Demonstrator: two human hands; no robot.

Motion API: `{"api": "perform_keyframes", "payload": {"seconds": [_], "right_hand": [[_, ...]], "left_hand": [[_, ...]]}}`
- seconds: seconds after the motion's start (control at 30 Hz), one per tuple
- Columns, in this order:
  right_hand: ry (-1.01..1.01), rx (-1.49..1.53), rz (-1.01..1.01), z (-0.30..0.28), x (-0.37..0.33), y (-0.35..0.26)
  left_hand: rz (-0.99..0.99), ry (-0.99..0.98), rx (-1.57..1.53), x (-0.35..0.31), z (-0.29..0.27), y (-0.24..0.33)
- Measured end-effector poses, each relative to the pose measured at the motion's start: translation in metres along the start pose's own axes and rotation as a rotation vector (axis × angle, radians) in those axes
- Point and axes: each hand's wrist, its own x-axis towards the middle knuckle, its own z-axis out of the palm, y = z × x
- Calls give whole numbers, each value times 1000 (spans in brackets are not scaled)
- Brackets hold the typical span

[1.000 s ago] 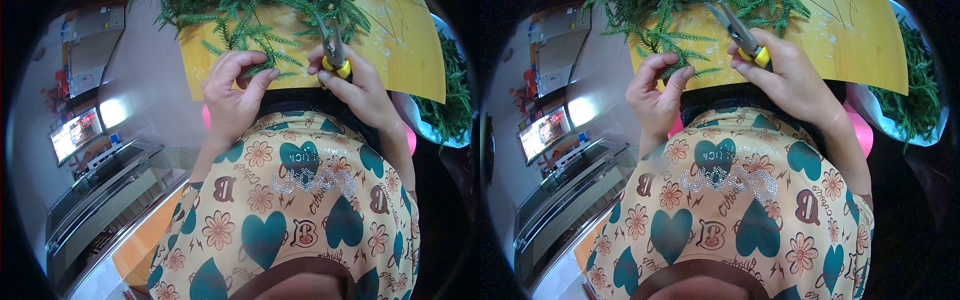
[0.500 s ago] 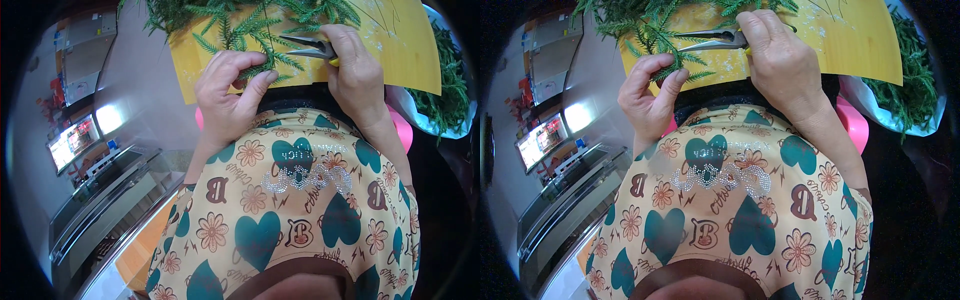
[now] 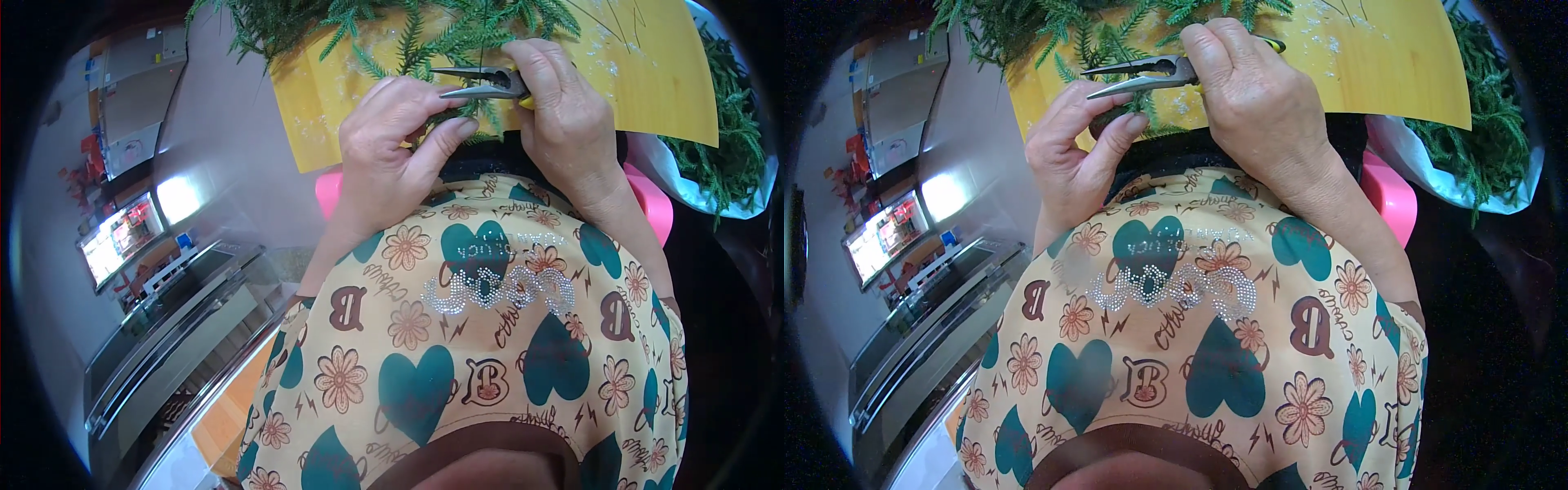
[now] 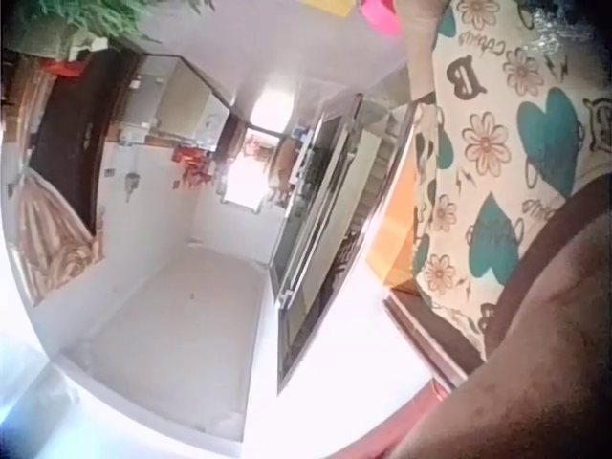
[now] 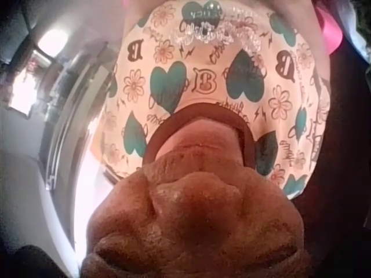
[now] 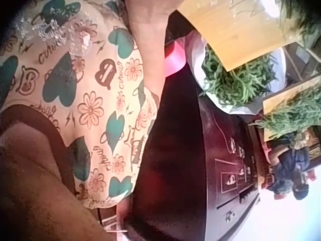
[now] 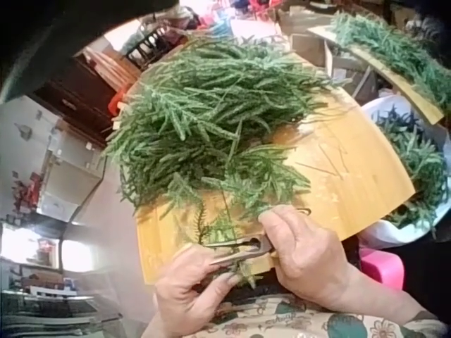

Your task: Preparing and trimming green foliage sprigs using pliers at a workbench.

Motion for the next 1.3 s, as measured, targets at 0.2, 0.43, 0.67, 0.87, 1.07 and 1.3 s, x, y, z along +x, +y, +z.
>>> {"api": "perform_keyframes", "payload": {"seconds": [0.2, 0.43, 0.67, 0.87, 1.07, 1.3], "right_hand": [[34, -55, -45, 1, 0, -1], [38, -45, -59, 5, -2, -6], [47, -34, -50, 5, -2, -5], [106, -122, -177, -3, 10, -6], [69, 9, -147, 8, 1, 6], [88, 114, -217, 2, 6, 11]], "left_hand": [[86, -38, 67, 7, 5, 0], [289, -89, 231, 9, 2, -9], [230, -69, 165, 4, 6, -13], [100, -66, 22, 1, 11, -8], [-19, -82, -41, -1, 11, -3], [-189, -155, -312, -3, 11, 3]]}}
